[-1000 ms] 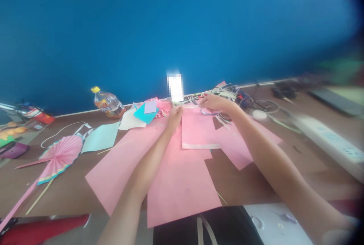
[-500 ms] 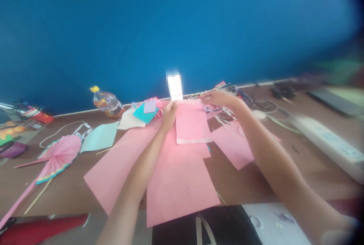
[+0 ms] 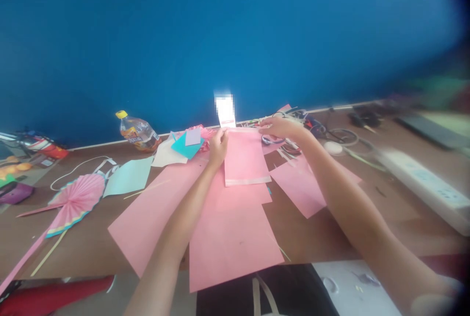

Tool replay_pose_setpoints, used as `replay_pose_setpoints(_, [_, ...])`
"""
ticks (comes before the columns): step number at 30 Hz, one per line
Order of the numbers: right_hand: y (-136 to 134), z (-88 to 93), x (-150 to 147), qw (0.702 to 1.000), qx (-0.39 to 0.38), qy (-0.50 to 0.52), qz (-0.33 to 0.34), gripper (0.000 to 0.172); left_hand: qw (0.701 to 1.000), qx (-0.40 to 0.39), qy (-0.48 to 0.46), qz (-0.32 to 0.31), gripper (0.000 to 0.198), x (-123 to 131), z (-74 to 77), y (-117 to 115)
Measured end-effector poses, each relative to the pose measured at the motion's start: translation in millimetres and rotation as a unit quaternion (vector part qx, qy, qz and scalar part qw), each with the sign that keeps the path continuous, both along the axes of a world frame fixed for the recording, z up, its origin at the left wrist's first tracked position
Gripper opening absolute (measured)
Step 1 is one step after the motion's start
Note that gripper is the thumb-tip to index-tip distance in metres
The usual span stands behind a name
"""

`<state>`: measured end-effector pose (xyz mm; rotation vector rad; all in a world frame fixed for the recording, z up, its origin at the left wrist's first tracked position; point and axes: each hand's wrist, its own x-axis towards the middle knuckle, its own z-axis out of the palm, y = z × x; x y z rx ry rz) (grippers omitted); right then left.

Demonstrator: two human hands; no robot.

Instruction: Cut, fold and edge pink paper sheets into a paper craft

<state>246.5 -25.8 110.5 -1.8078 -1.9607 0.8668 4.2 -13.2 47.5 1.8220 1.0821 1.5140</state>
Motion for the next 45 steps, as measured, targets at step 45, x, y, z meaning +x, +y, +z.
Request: replay_pose_setpoints(45, [2,2.0,13,0.996,0.084,0.022,0.016,0.033,0.996,-0.049,-0.072,-0.017,0.03,-5,-18.9,24])
